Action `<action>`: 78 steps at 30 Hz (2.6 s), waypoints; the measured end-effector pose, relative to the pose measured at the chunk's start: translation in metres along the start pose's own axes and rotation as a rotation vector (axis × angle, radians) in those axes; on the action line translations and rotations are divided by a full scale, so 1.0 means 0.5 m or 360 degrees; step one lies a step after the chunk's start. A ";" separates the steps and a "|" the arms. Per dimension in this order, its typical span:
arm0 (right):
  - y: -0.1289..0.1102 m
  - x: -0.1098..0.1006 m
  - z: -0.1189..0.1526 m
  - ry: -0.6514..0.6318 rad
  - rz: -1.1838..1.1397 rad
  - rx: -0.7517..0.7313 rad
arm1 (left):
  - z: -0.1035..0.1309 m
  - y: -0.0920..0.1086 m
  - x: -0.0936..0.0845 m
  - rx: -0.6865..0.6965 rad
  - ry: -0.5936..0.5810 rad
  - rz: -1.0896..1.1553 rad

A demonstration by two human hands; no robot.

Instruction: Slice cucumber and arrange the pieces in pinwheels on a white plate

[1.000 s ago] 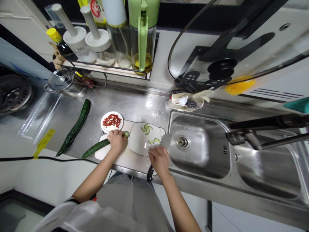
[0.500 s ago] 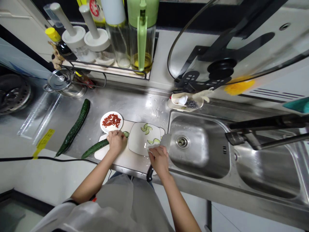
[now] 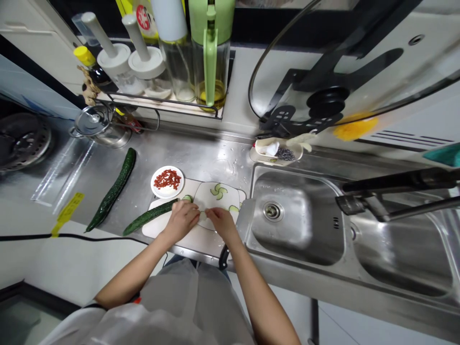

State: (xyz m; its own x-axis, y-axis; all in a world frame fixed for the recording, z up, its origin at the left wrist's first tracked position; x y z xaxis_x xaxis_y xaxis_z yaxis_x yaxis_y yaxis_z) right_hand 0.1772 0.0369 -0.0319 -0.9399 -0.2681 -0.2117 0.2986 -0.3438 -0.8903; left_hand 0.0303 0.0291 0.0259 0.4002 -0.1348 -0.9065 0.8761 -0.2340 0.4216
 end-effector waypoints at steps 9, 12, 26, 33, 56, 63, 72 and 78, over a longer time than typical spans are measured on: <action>0.000 -0.028 0.022 0.0190 0.0042 -0.0256 | 0.011 -0.024 0.038 -0.0615 -0.0016 0.0949; -0.030 -0.049 0.042 0.0298 0.0258 -0.0585 | 0.025 -0.031 0.095 -0.1273 -0.0386 0.1644; -0.054 -0.073 0.105 0.0319 0.0708 -0.1173 | 0.005 0.032 0.168 -0.1704 -0.1108 0.2519; -0.023 -0.084 0.100 0.0419 0.0520 -0.0858 | -0.021 0.045 0.165 -0.1452 -0.0945 0.2319; 0.091 -0.094 0.069 0.0555 -0.0767 0.0353 | -0.113 0.057 0.218 -0.0915 -0.0542 0.1791; 0.095 -0.116 0.057 0.0612 -0.0193 0.0168 | -0.137 0.058 0.197 -0.0580 -0.0395 0.1109; 0.100 -0.119 0.041 0.0626 0.0502 0.0043 | -0.149 0.081 0.209 -0.0072 -0.0210 0.0483; 0.100 -0.119 0.032 0.0665 0.0751 -0.0027 | -0.144 0.083 0.216 -0.0018 -0.0114 0.0362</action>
State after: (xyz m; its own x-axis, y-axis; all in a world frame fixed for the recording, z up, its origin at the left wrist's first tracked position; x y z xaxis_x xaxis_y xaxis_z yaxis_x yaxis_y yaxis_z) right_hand 0.2507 0.0212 -0.0571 -0.6942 -0.0122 -0.7197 0.6973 -0.2591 -0.6683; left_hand 0.1291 0.0740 -0.0564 0.5680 -0.2512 -0.7838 0.7685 -0.1790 0.6143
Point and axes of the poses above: each hand's wrist, its own z-axis away from the middle knuckle, its own x-axis out of the palm, y = z × x, the point moved 6 cm from there along -z, towards the middle knuckle, and after that the axes turned 5 degrees about -x, right-handed, at the moved point
